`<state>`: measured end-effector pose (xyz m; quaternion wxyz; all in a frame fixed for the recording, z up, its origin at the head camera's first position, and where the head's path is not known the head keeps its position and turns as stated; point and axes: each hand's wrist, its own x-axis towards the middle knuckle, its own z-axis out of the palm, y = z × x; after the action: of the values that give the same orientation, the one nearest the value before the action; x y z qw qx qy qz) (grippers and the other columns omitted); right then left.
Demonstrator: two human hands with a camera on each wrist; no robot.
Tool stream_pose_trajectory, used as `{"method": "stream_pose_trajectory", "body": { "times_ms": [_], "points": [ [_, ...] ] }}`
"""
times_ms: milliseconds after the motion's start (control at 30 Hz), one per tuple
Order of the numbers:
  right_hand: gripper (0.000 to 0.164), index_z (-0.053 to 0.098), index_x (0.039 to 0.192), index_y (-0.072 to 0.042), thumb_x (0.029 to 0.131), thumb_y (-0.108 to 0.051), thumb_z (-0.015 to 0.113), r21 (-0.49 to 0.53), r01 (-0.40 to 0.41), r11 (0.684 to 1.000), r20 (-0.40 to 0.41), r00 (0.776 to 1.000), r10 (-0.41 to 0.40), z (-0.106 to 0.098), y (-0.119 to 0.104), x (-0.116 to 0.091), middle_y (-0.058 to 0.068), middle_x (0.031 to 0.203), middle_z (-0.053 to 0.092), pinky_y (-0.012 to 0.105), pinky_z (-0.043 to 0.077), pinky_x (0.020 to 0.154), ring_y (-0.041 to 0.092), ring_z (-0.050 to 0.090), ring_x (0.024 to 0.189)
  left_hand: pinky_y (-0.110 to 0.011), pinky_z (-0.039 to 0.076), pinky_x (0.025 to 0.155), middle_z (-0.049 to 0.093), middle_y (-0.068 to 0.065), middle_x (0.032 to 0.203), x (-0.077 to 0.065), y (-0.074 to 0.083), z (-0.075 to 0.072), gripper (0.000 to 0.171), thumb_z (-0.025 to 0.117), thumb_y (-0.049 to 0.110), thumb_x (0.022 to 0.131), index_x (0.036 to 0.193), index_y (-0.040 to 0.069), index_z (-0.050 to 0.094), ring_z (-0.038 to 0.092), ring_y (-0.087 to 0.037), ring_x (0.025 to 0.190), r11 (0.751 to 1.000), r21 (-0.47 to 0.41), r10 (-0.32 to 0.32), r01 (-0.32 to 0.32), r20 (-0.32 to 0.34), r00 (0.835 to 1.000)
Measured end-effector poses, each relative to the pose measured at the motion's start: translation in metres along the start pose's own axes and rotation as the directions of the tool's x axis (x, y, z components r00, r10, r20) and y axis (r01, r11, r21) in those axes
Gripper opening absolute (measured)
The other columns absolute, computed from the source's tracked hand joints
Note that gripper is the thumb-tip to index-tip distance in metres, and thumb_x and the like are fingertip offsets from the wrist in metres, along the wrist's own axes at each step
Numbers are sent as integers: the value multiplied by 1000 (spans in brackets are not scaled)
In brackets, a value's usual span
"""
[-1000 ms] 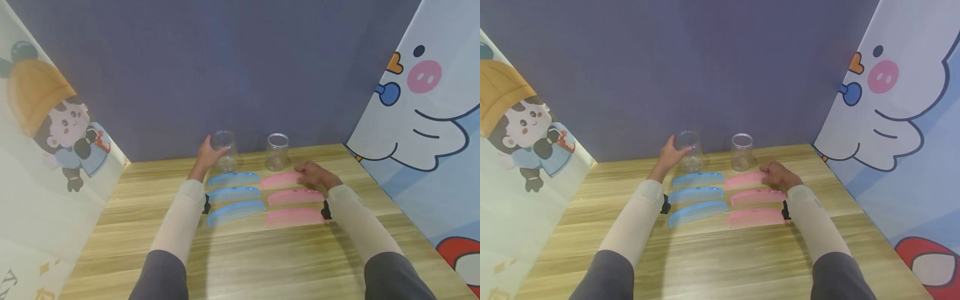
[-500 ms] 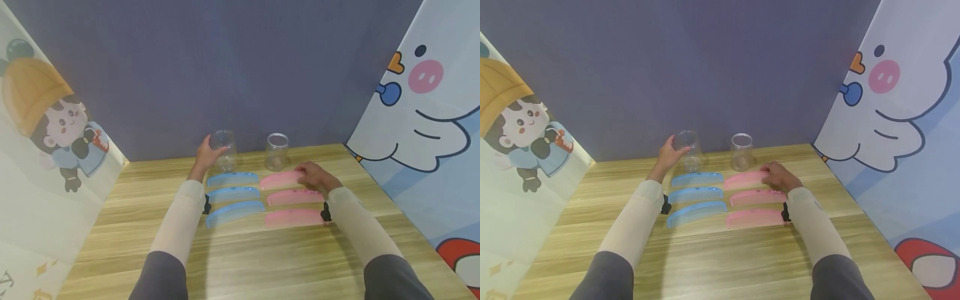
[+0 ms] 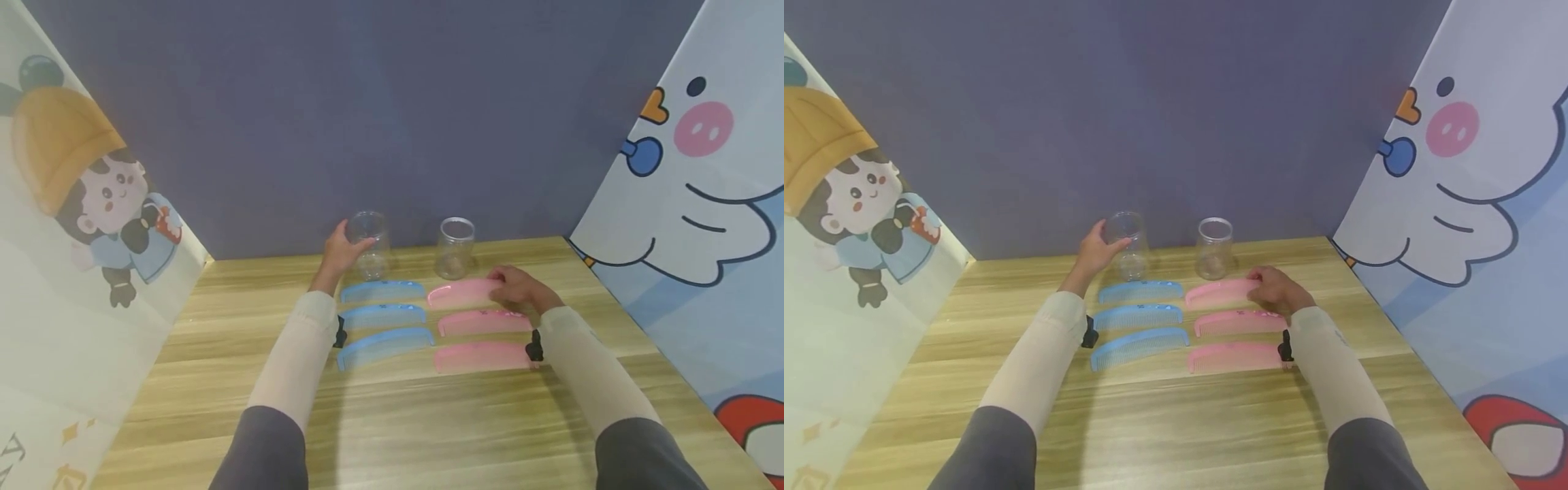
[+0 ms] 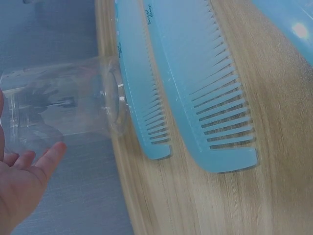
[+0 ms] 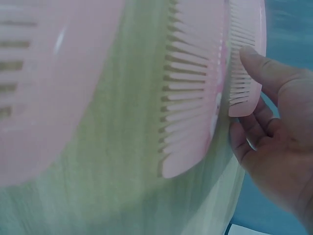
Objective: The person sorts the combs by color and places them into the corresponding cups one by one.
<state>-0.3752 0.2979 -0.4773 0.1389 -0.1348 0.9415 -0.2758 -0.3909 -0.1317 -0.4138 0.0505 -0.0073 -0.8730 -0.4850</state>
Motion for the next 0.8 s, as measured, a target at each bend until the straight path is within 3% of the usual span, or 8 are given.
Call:
{"method": "stream_pose_trajectory", "body": {
  "times_ms": [167,367,567,800],
  "points": [
    [39,57,130,1,96,-16,67,12,-11,1000,12,1000,11,-6,-1,-4,23,125,60,55,49,104,35,55,113,-52,28,126,29,-23,165,-1,0,1,100,74,49,90,162,4,20,30,-41,153,1000,11,-4,4,1,1000],
    [44,56,131,5,97,-19,68,27,-4,1000,14,1000,4,-9,0,-5,26,125,60,54,50,102,37,57,114,-53,30,126,32,-24,164,1,0,2,98,75,46,90,160,3,23,32,-41,151,1000,13,5,-5,-15,1000],
    [59,54,138,5,92,-26,74,32,-37,999,49,998,36,-11,3,-8,27,138,58,58,45,111,41,54,127,-53,31,125,33,-24,163,2,-1,2,98,76,46,90,160,1,25,33,-41,151,1000,18,13,-13,-14,1000],
    [57,57,136,3,88,-20,78,2,4,1000,50,999,-4,-12,8,-11,25,133,61,59,45,109,39,57,122,-54,32,124,35,-23,162,4,-4,1,97,76,48,89,159,3,27,35,-42,149,1000,7,22,-22,-2,1000]
  ]
}}
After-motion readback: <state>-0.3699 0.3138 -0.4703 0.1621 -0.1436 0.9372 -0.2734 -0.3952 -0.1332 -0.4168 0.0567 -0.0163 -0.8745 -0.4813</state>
